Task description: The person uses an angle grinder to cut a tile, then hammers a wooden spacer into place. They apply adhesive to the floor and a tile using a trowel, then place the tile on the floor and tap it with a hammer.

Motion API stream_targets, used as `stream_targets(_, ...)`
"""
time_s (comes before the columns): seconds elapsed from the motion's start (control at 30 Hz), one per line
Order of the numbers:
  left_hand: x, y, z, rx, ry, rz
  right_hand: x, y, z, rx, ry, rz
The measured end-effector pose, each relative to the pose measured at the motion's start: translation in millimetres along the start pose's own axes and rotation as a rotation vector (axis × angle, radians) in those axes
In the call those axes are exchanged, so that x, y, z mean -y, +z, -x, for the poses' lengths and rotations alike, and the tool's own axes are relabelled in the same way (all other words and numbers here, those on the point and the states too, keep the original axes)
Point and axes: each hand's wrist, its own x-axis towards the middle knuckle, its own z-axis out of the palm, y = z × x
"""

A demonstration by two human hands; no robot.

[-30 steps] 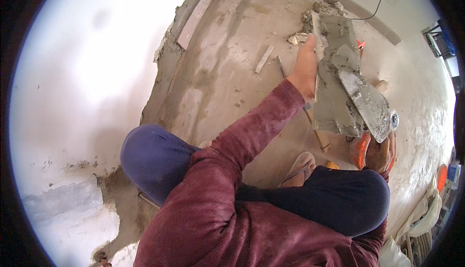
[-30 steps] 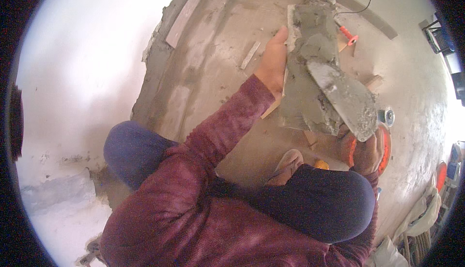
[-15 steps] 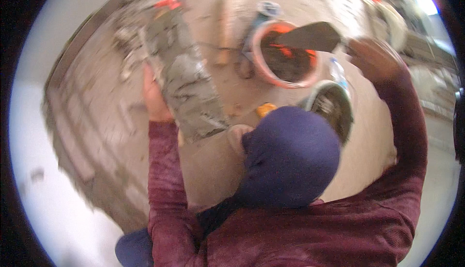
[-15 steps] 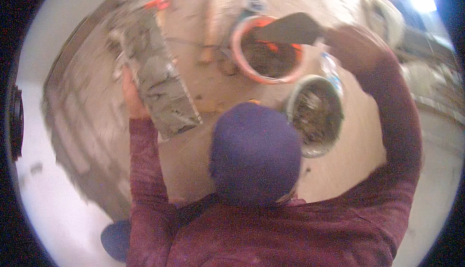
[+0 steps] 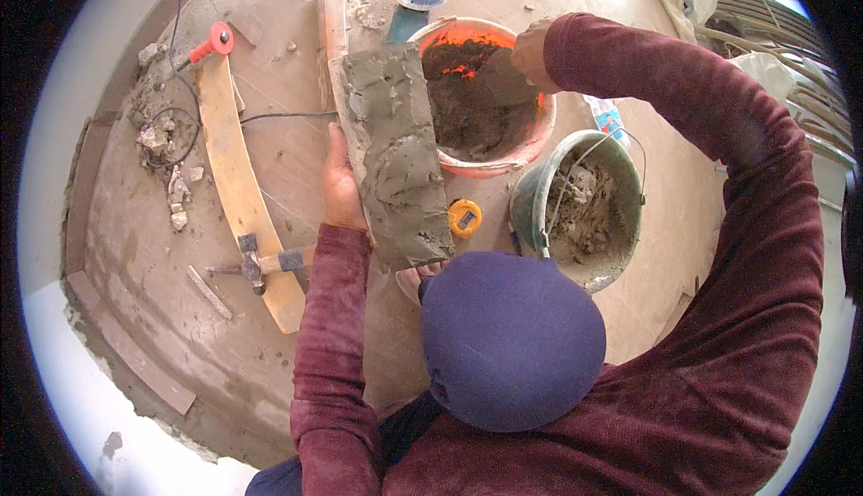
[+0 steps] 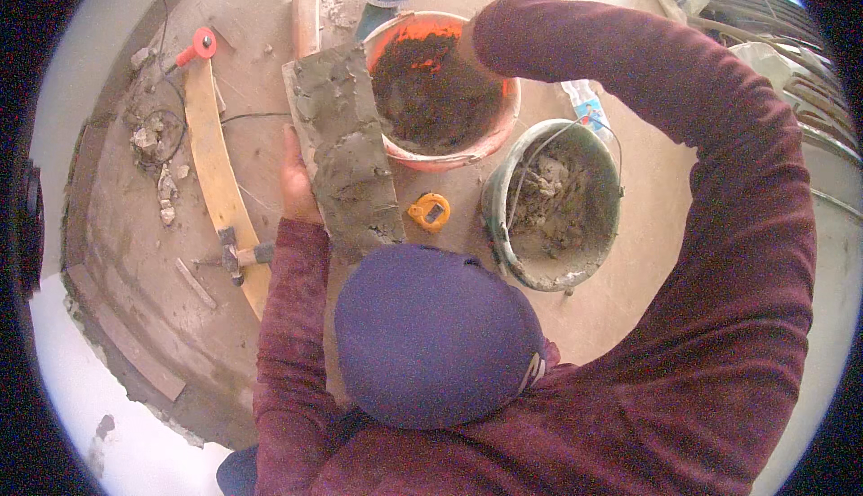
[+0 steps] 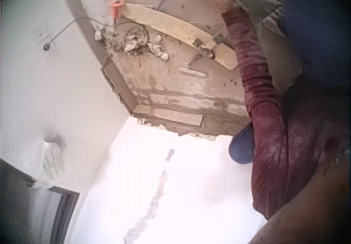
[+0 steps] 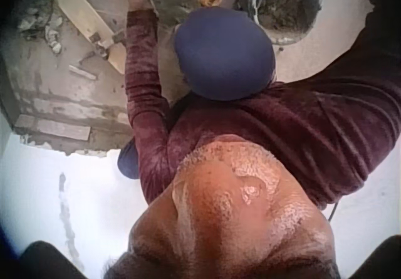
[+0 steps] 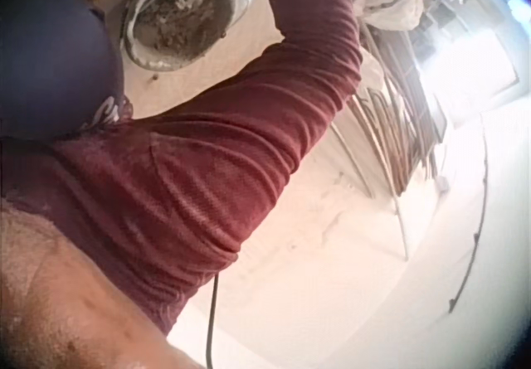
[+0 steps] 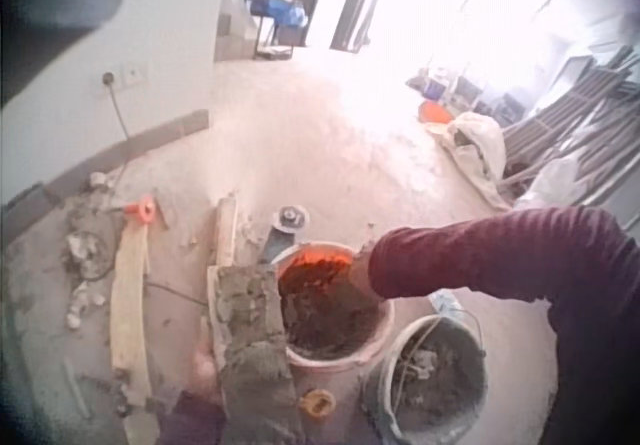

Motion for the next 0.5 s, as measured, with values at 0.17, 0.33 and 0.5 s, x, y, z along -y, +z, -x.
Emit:
stream_targets(0.17,3,0,-8,0.033,-0.026,0.050,-33,33,-31,0.070,-0.373,0.127)
stream_targets(0.33,1,2,-11,0.188,-0.056,0.110,-19,48,-24,-0.109,-0.529,-0.166)
stream_targets(0.5,3,-2,-9,-0.041,-0.015,0.090,4,15,10,-0.077,-0.202,-0.185)
